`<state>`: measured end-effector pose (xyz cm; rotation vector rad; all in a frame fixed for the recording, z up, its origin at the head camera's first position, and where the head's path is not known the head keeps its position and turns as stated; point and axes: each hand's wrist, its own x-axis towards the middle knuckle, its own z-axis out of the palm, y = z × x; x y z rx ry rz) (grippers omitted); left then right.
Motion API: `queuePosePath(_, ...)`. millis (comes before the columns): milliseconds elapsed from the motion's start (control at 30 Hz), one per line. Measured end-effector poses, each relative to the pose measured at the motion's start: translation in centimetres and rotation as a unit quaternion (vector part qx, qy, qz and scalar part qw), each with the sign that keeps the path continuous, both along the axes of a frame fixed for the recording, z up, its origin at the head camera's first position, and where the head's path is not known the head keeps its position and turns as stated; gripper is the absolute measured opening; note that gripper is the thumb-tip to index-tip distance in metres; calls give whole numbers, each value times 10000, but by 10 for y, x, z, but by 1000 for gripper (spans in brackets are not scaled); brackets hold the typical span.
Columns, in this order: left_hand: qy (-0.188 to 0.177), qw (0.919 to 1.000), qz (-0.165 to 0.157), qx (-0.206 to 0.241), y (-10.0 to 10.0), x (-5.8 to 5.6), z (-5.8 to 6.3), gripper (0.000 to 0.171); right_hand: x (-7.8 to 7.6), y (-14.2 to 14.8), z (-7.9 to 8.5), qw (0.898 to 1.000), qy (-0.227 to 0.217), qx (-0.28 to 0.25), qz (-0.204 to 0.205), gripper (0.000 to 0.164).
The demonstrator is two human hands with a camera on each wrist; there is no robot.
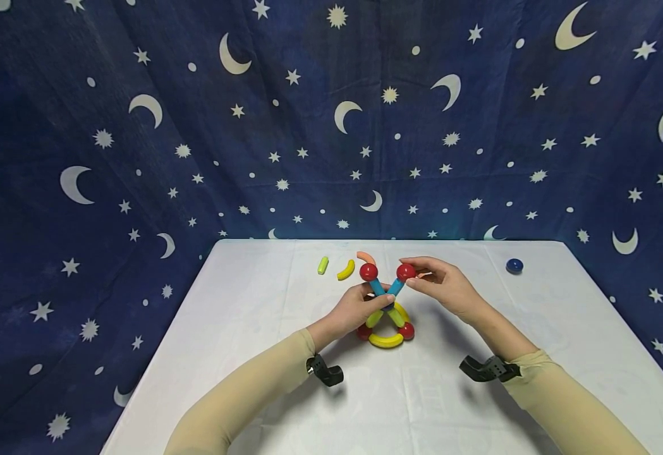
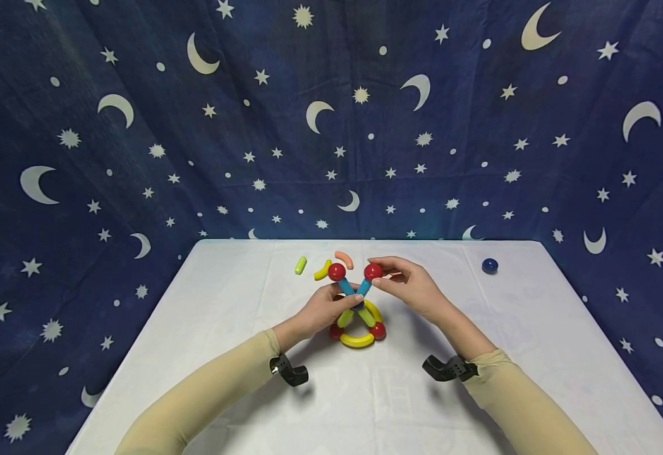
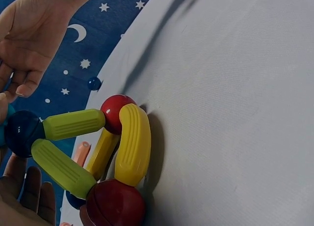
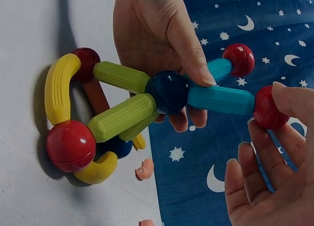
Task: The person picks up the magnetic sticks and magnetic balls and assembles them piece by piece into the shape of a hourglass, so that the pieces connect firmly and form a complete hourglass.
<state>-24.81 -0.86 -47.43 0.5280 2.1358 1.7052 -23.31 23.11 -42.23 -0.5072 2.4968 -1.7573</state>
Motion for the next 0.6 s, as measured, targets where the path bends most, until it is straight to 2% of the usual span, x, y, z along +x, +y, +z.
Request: queuePosePath(600, 81, 9999, 41, -59, 1, 1, 2, 34, 0, 0, 0, 10000, 6, -37, 8, 46)
